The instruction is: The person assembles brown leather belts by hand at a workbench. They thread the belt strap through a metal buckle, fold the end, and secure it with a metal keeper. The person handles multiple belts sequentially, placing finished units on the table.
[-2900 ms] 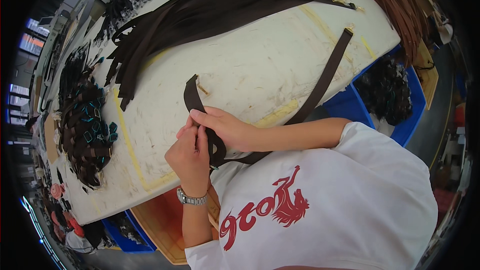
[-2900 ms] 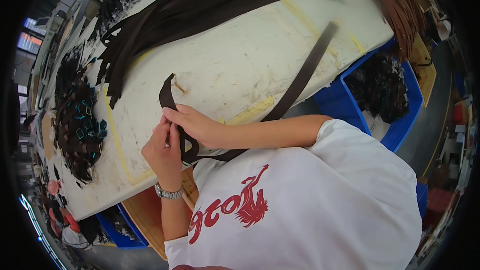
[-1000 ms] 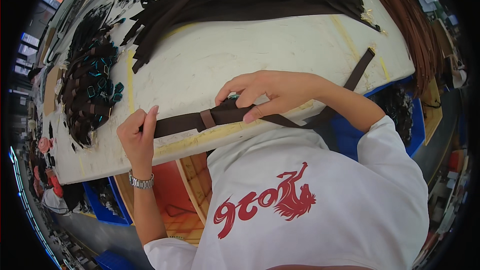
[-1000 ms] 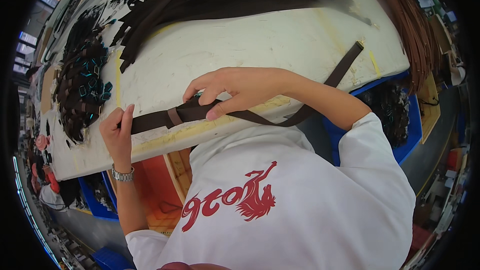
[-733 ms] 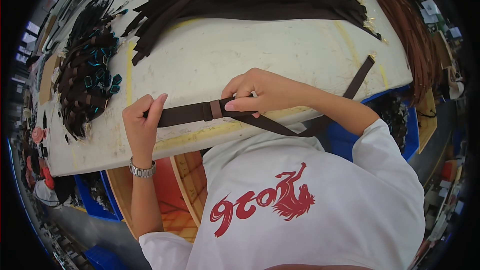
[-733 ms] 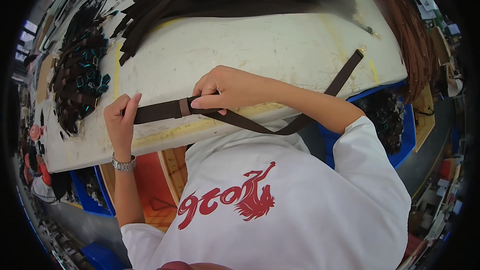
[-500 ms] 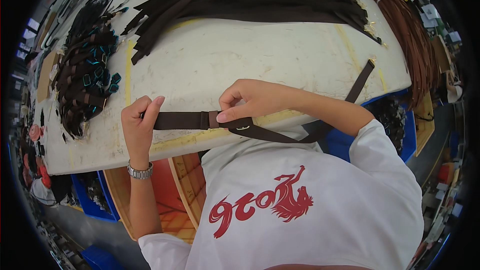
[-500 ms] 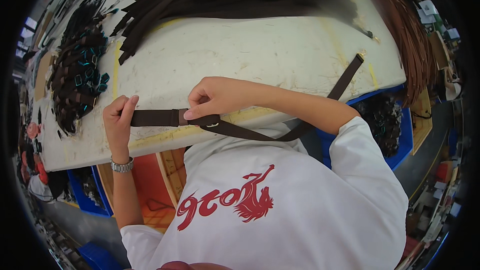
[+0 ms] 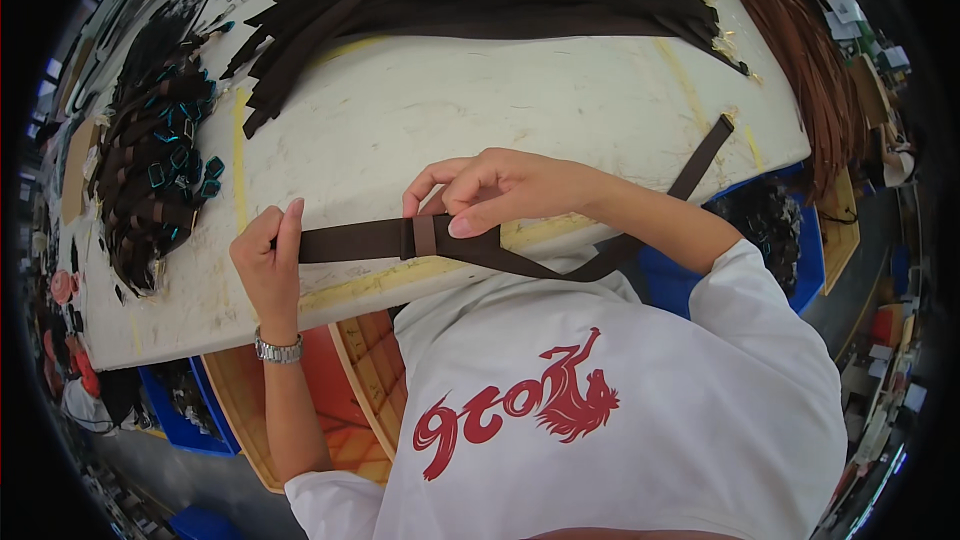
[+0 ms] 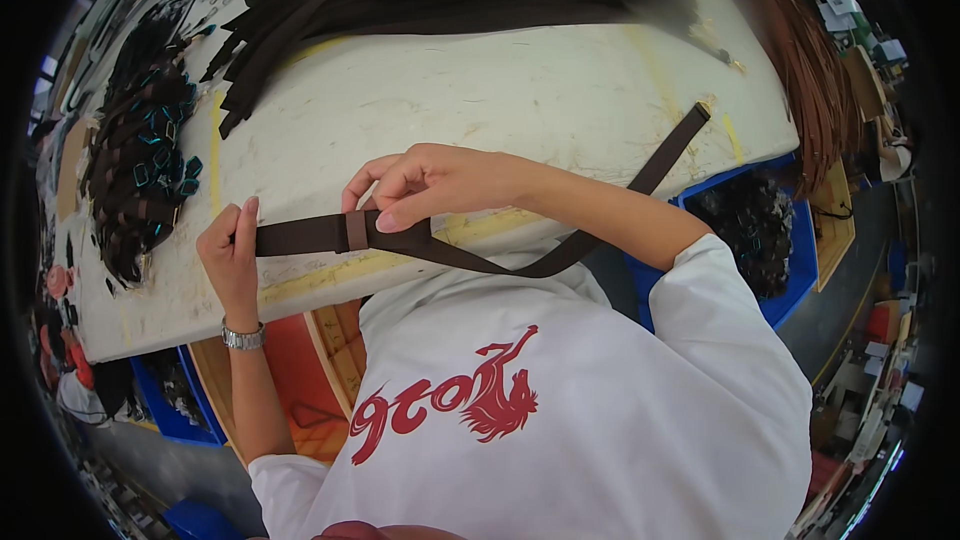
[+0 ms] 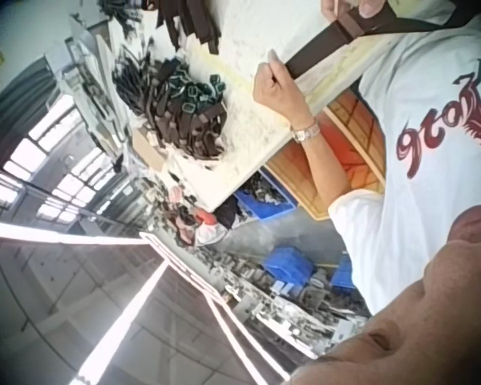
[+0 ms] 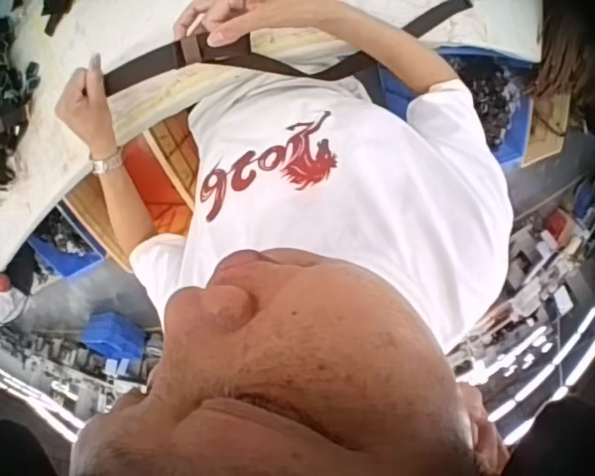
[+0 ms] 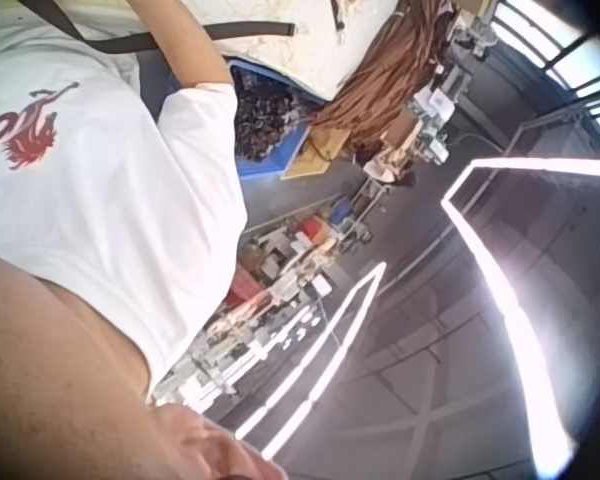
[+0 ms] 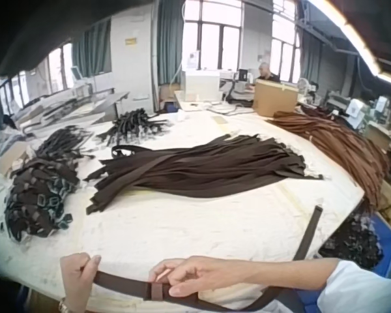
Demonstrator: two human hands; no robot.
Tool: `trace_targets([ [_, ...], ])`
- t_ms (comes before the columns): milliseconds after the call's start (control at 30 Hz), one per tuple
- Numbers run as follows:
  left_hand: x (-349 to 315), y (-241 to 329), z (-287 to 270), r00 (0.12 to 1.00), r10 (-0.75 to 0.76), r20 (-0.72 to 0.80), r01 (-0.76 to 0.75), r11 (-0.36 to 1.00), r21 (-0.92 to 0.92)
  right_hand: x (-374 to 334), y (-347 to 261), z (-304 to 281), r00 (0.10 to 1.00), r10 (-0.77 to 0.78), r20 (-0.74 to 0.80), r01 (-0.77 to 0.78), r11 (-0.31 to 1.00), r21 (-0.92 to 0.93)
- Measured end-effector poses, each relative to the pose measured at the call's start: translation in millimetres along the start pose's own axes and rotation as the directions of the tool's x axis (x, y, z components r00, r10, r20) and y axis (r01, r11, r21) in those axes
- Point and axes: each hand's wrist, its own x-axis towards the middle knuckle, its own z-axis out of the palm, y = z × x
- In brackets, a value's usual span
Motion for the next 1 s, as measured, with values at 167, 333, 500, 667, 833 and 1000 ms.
trace_targets([
  [167,7,3,-4,0.998,-0.009,0.054,0.01,1.0,-0.016,-1,8,-5,1.0,-0.019,-0.02,0.018,1.0,-0.019],
  [333,7,1,-2,0.998,-0.017,0.065,0.017,1.0,-0.007,-2,14,-4,0.999,-0.022,-0.031,0.022,1.0,-0.004],
  [500,10,-5,2,0.997,-0.028,0.077,0.027,1.0,0.011,-2,18,-1,1.0,-0.009,-0.003,0.009,0.999,-0.041],
  [667,11,-12,6,0.997,-0.027,0.079,0.027,1.0,0.002,-4,13,5,0.999,0.029,-0.045,-0.029,1.0,0.008],
  [833,10,-18,9,0.997,-0.016,0.069,0.015,1.0,0.018,-1,26,5,0.999,0.034,-0.018,-0.033,0.999,0.03],
  [1000,12,-18,10,0.997,0.004,0.074,-0.006,0.999,0.037,-2,23,8,0.998,0.042,0.057,-0.048,0.994,0.103],
])
